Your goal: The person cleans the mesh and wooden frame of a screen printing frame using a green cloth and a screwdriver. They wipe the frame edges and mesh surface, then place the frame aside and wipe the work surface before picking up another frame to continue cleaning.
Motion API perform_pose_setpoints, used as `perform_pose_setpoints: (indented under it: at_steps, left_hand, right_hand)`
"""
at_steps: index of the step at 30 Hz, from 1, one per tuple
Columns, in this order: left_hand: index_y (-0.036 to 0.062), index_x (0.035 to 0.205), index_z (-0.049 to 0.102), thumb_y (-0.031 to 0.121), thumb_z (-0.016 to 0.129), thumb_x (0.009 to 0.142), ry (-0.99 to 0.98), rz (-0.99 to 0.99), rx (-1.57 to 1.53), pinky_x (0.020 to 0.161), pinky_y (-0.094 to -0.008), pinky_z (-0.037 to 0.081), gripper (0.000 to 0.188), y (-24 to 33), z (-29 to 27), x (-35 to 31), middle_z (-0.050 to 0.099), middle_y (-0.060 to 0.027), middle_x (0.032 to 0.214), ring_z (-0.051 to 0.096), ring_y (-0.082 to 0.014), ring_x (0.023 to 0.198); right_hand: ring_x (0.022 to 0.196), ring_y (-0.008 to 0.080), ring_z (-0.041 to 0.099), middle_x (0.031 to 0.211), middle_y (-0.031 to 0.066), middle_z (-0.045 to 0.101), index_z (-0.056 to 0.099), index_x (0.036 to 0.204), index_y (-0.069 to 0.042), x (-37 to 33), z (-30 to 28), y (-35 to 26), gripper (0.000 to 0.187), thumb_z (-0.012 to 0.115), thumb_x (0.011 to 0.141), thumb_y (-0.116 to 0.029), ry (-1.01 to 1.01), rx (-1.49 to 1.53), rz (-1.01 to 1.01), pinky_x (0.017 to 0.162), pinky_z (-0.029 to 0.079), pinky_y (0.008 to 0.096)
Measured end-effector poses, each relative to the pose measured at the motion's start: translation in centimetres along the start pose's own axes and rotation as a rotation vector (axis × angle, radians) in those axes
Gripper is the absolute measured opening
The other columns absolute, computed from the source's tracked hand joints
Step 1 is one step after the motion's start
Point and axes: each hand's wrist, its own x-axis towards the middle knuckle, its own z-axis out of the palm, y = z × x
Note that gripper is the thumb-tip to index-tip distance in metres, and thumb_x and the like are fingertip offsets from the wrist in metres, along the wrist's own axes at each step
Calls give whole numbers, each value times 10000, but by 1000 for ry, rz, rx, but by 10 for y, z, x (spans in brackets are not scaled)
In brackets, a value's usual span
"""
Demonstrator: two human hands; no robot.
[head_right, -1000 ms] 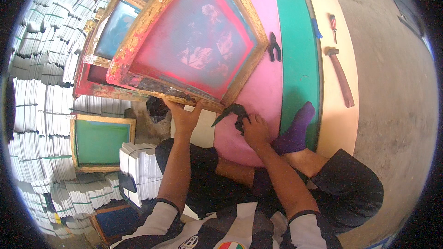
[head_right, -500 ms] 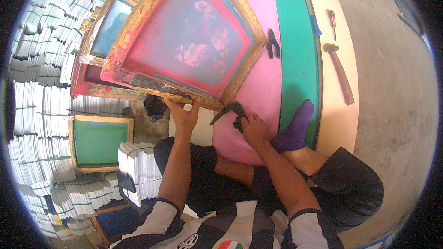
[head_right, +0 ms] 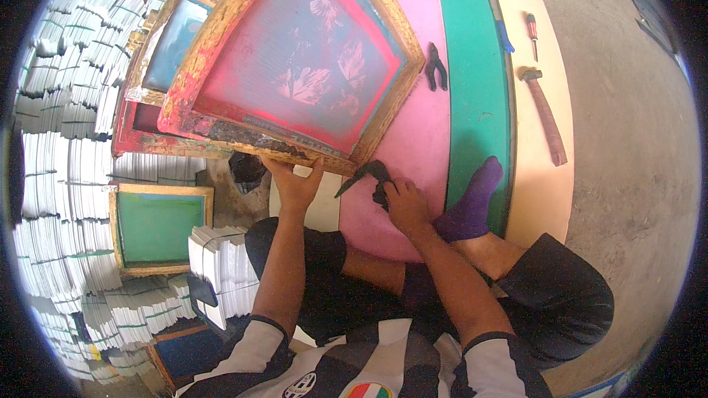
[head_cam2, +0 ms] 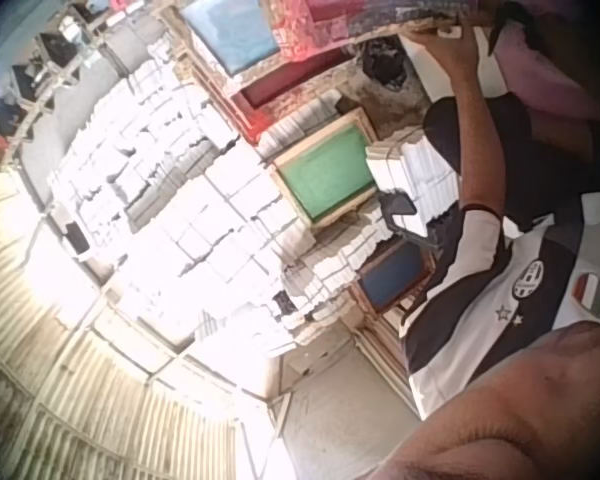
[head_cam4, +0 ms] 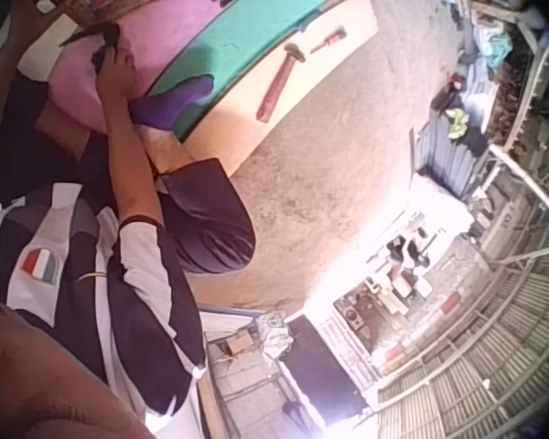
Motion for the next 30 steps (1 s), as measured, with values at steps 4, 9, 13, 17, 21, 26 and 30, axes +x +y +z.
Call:
perform_pose_setpoints:
  at_steps: [4, 9, 13, 17, 21, 26, 30]
  left_hand:
    - [-24, 1463, -45, 13, 784, 775, -52, -69, -16, 1059, -419, 400, 1079, -7, -5, -2, 389, -249, 1346, 467, -301, 1256]
    - [-23, 1427, 118, -4, 711, 844, -27, 52, -169, 1011, -393, 442, 832, 0, -3, 0, 465, -197, 1269, 526, -267, 1183]
    - [20, 1427, 151, 43, 614, 938, -41, 18, -314, 1060, -399, 382, 674, -22, -16, -2, 433, -169, 1321, 476, -261, 1239]
    - [44, 1391, 212, 31, 636, 925, -5, -50, -369, 1062, -403, 387, 630, 3, -16, 11, 434, -156, 1299, 470, -256, 1249]
    - [49, 1361, 214, -42, 722, 832, -32, -60, -209, 1036, -401, 427, 739, -1, -15, 10, 437, -161, 1275, 480, -246, 1237]
    - [45, 1344, 197, -68, 769, 772, 12, -104, -149, 1033, -406, 438, 817, 4, -5, 4, 433, -157, 1281, 487, -247, 1216]
    - [39, 1322, 210, -45, 702, 851, 2, -29, -137, 1034, -388, 417, 687, 4, -3, 3, 425, -159, 1270, 474, -240, 1209]
  right_hand:
    - [1019, 322, 610, 1090, 108, 591, 602, 1199, -127, 2, -10, -10, 371, 657, 832, -133, 76, -39, -31, 782, 535, 449]
    - [1022, 347, 621, 1128, 152, 596, 640, 1133, -101, -1, 5, 2, 298, 621, 838, -138, -6, -39, -63, 786, 554, 469]
    - [1031, 335, 613, 1103, 158, 582, 639, 1057, -64, -2, 8, 0, 241, 619, 826, -130, -29, -68, -50, 769, 564, 457]
    - [1053, 333, 601, 1106, 165, 569, 629, 1043, -46, -2, 8, 0, 240, 620, 821, -138, -26, -94, -26, 765, 568, 451]
    - [1061, 336, 601, 1133, 173, 566, 620, 1044, -32, 2, 9, -4, 242, 615, 830, -144, -20, -84, 1, 771, 572, 453]
    - [1003, 357, 620, 1139, 191, 574, 612, 1062, -17, 4, 3, -5, 238, 600, 857, -139, -70, -56, 49, 775, 568, 469]
    - [928, 370, 626, 999, 161, 575, 598, 1040, -43, 13, -7, -22, 211, 620, 831, -19, 92, 298, 81, 743, 545, 435]
